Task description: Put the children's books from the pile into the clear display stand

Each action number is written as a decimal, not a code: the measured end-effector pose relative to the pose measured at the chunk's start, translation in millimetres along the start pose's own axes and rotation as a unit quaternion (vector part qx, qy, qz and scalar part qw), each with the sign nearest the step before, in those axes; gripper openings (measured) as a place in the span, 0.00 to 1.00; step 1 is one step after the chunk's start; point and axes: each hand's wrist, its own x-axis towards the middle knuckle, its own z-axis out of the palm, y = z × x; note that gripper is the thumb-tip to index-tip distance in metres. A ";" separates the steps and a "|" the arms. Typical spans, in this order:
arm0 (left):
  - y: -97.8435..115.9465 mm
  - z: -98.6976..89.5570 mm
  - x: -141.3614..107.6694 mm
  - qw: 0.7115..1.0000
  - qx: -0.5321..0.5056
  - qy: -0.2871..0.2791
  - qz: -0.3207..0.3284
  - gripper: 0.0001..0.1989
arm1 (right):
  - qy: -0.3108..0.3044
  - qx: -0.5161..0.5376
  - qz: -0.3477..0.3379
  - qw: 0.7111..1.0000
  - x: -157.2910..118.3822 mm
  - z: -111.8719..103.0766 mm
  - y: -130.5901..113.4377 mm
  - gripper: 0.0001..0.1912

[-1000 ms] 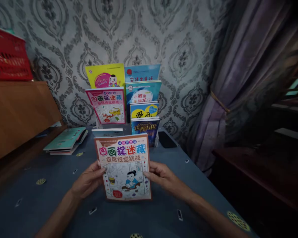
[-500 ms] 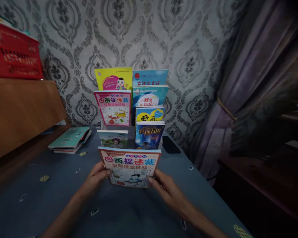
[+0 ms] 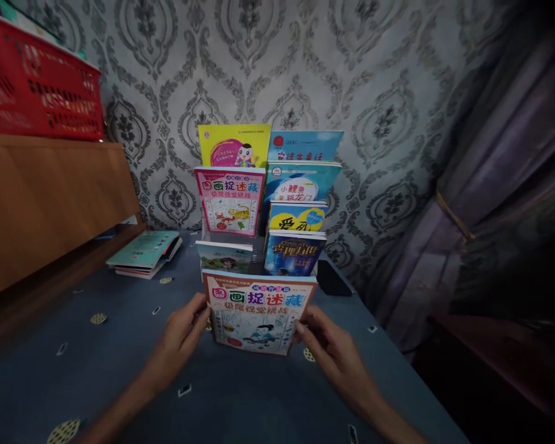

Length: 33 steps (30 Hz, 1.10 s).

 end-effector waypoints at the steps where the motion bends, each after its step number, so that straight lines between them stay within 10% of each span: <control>1: -0.9 0.7 0.1 1.000 0.001 -0.002 -0.001 0.14 | -0.003 0.000 -0.001 1.000 0.3 -0.3 -0.7 0.13; 33: -5.7 -23.1 -0.3 0.997 -0.016 0.069 0.000 0.08 | -0.037 0.007 -0.029 0.999 20.6 17.2 -17.6 0.12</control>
